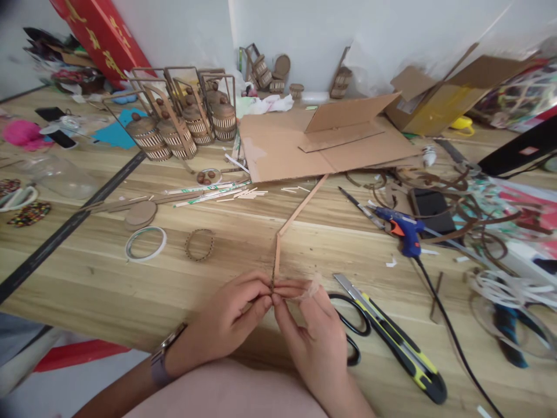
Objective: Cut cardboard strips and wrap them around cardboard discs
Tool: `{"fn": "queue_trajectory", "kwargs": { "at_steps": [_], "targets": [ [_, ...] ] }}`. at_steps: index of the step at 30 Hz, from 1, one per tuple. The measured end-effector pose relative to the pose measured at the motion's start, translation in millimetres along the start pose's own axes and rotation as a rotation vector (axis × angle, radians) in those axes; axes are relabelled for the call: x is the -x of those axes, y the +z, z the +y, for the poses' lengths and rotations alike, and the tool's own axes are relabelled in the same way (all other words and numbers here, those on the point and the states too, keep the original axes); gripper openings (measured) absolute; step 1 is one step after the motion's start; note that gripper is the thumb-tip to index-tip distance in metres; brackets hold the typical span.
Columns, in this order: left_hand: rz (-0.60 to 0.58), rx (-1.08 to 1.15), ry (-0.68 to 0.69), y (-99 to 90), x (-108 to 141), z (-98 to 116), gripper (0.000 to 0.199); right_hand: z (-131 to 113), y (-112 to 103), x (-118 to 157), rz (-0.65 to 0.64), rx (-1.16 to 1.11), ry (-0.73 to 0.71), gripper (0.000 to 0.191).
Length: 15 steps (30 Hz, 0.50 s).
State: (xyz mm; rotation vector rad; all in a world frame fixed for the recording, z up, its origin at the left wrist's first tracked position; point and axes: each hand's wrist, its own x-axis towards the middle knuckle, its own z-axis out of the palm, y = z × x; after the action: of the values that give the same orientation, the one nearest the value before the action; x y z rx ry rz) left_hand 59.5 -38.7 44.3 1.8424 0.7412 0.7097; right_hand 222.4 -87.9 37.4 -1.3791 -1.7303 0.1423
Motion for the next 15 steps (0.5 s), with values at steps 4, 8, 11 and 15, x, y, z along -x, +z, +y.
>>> {"fn": "queue_trajectory", "kwargs": {
  "at_steps": [4, 8, 11, 15],
  "targets": [
    [0.030, -0.014, 0.000, -0.2, 0.5, 2.6, 0.017, -0.4, 2.3, 1.8, 0.010, -0.039, 0.044, 0.010],
    [0.040, -0.003, -0.008, 0.0, 1.3, 1.2, 0.015, 1.6, 3.0, 4.6, 0.002, -0.124, 0.143, 0.011],
    [0.042, -0.001, -0.018, 0.0, 1.8, 0.4, 0.014, 2.2, 3.0, 4.7, -0.025, -0.215, 0.219, 0.011],
    [0.037, 0.007, -0.027, -0.6, 2.4, -0.6, 0.015, 1.1, 2.7, 1.8, -0.027, -0.320, 0.323, 0.013]
  ]
}}
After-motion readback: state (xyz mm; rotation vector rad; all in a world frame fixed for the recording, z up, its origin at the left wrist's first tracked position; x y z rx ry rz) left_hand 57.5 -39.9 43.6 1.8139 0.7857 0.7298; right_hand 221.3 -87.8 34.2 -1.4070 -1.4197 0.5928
